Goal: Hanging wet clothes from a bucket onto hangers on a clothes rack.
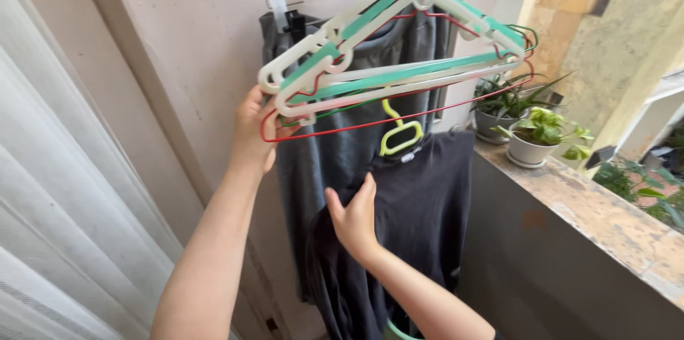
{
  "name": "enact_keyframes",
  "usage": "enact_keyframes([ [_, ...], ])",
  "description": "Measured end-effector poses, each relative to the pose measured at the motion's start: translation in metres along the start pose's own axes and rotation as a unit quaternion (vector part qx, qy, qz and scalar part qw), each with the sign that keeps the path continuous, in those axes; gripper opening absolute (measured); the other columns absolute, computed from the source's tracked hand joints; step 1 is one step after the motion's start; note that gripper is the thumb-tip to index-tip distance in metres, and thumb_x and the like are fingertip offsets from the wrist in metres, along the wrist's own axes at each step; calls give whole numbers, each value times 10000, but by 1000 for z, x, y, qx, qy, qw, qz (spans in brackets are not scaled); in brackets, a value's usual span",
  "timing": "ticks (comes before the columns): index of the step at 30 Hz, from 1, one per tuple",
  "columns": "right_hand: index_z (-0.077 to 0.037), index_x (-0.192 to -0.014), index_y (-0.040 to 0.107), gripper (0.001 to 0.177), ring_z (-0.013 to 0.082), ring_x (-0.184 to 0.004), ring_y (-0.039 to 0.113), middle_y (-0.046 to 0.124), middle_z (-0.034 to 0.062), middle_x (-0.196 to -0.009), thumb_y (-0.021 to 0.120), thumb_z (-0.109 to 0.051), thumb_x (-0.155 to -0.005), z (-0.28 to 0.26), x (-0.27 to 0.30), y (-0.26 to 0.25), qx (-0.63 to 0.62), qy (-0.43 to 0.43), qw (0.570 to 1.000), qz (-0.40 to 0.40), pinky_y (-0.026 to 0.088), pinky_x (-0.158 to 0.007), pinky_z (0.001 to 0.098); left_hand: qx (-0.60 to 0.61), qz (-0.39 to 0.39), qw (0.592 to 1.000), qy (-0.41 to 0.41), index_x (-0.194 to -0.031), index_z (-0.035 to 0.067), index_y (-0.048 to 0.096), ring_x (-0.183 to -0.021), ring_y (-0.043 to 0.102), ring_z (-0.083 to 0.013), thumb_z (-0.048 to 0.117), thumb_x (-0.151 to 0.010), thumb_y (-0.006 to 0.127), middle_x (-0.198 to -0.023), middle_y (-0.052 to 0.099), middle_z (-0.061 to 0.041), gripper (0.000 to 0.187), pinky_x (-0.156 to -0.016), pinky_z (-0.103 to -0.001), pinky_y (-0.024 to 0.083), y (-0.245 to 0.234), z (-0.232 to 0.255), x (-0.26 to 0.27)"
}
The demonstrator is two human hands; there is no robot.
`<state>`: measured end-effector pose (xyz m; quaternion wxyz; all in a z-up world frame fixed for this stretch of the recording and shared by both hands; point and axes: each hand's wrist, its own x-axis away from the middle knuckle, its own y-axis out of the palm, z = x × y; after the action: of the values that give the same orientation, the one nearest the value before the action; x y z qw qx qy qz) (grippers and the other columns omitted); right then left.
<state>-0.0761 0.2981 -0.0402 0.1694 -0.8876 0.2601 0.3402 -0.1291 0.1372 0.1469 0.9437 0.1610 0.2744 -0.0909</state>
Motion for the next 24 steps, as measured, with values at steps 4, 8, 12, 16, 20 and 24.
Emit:
enact_keyframes([
  [4, 204, -1434, 285, 897, 516, -1297, 482, 442, 395, -1400, 795, -277, -875, 9, -23, 18, 15, 2, 1000, 21, 405, -1102, 457, 18, -16, 999, -43, -1219, 103, 612, -915, 753, -166, 214, -1009, 569, -1085, 740, -69, 241, -735, -330, 645, -15, -3, -15],
  [8, 210, -1431, 271, 895, 518, -1235, 510, 458, 384, -1351, 785, -269, -877, 18, -41, 30, 31, 6, 999, 24, 436, -1057, 464, -102, 42, 990, -92, -1144, 150, 692, -906, 694, -144, 454, -964, 519, -1047, 707, -19, 394, -696, -329, 579, -51, -21, -62],
  [12, 213, -1429, 268, 900, 526, -1183, 524, 477, 378, -1297, 788, -266, -872, 27, -52, 51, 52, -4, 998, 30, 448, -1027, 480, -226, 106, 965, -74, -1177, 158, 701, -952, 617, -154, 598, -949, 498, -1121, 705, 15, 535, -726, -337, 519, -64, -10, -120],
  [16, 213, -1423, 274, 897, 538, -1152, 527, 482, 380, -1273, 795, -257, -863, 36, -48, 66, 65, -16, 997, 31, 453, -1004, 491, -233, 14, 971, 41, -1407, 166, 570, -1131, 618, -154, 642, -918, 605, -1269, 646, 22, 683, -835, -353, 531, -45, 14, -147],
  [20, 204, -1422, 268, 891, 536, -1130, 530, 475, 380, -1274, 796, -238, -856, 48, -30, 76, 71, -13, 997, 6, 465, -970, 490, -244, -106, 959, 94, -1539, 159, 376, -1199, 611, -147, 468, -948, 701, -1355, 561, -27, 742, -858, -332, 569, -13, 25, -149],
  [24, 196, -1423, 258, 888, 519, -1116, 534, 478, 361, -1254, 793, -211, -844, 49, -25, 80, 71, -7, 997, -13, 471, -952, 489, -188, -173, 957, 136, -1437, 88, 516, -993, 675, -133, 286, -954, 721, -1203, 679, -76, 561, -755, -288, 584, 3, 13, -149],
])
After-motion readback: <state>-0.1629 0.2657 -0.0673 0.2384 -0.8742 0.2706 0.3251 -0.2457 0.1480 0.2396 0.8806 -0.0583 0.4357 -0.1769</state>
